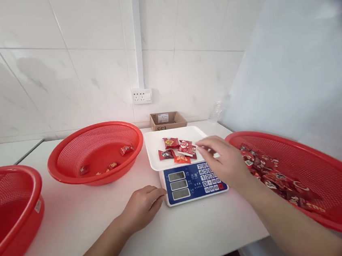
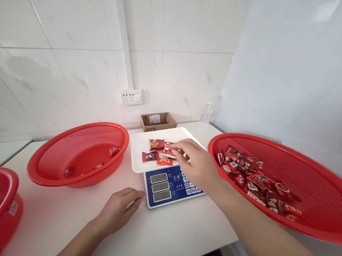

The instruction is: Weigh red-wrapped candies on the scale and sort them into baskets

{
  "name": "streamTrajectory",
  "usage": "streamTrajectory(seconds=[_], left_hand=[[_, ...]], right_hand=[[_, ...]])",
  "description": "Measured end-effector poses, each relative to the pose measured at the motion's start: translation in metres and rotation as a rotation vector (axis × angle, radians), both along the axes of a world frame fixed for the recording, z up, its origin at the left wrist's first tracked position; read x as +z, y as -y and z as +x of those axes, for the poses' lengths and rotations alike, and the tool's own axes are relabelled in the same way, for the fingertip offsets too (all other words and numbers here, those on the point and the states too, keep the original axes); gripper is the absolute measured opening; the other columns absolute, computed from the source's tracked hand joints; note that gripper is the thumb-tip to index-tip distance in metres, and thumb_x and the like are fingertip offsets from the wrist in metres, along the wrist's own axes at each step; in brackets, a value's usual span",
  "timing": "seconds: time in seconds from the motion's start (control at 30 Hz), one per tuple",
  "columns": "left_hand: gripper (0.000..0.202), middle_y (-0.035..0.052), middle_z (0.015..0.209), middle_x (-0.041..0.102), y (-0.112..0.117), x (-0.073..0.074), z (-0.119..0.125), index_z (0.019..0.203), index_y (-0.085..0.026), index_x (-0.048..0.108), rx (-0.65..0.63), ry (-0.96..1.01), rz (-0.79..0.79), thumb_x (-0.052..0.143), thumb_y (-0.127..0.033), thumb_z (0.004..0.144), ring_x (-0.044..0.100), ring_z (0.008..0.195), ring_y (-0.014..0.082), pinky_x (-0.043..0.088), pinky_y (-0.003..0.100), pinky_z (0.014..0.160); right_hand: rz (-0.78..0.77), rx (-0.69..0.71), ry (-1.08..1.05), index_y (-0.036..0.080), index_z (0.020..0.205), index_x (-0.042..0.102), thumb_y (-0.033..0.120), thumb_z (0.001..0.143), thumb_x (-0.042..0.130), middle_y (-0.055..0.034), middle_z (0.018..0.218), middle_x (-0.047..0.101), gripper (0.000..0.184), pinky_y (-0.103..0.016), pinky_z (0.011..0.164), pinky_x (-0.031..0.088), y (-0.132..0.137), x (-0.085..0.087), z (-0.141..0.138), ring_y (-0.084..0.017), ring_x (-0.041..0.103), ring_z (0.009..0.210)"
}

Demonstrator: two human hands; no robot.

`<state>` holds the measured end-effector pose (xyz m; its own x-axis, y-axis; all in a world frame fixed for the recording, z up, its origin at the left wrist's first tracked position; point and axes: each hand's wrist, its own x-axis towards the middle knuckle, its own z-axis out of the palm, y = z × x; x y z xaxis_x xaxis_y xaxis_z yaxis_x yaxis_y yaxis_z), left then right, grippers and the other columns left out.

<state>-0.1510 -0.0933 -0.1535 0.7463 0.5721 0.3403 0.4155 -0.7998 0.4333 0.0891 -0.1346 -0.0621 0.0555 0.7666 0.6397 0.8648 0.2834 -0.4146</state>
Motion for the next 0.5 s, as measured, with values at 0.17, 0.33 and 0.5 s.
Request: streamTrajectory(seconds=[0.17,0.33,0.5], left_hand=[[0.026,0.0029,0.087,0.067,0.002,-0.002,0.002,0.104,-0.023,0.059,-0.013,0.011,0.014,0.038,-0.021,0.089,0.061,0.078,0.0147,0.048,0.026,0.068],[0.026,0.0029,0.089,0.067,0.001,-0.005,0.003,0.104,-0.022,0.059,-0.009,0.025,0.014,0.038,-0.021,0.089,0.061,0.080,0.0144,0.048,0.026,0.070],[0.023,0.0030,0.088,0.067,0.000,-0.002,0.001,0.102,-0.022,0.058,0.034,0.082,0.059,0.040,-0.020,0.088,0.061,0.080,0.0134,0.049,0.025,0.070]], right_hand=[[-0.022,-0.078,-0.276,0.022,0.086,0.060,0.034,0.081,0.049,-0.0019,0.068,0.062,0.016,-0.026,0.055,0.048,0.060,-0.064,0.009,-0.016,0.058,0.059],[-0.463,0.023,-0.411,0.021,0.067,0.058,0.041,0.082,0.045,0.0010,0.058,0.058,0.028,-0.022,0.051,0.046,0.078,-0.125,0.007,-0.014,0.055,0.054],[-0.541,0.077,-0.434,0.021,0.072,0.059,0.042,0.081,0.046,-0.0003,0.068,0.063,0.027,-0.024,0.058,0.047,0.074,-0.127,0.005,-0.016,0.058,0.064]])
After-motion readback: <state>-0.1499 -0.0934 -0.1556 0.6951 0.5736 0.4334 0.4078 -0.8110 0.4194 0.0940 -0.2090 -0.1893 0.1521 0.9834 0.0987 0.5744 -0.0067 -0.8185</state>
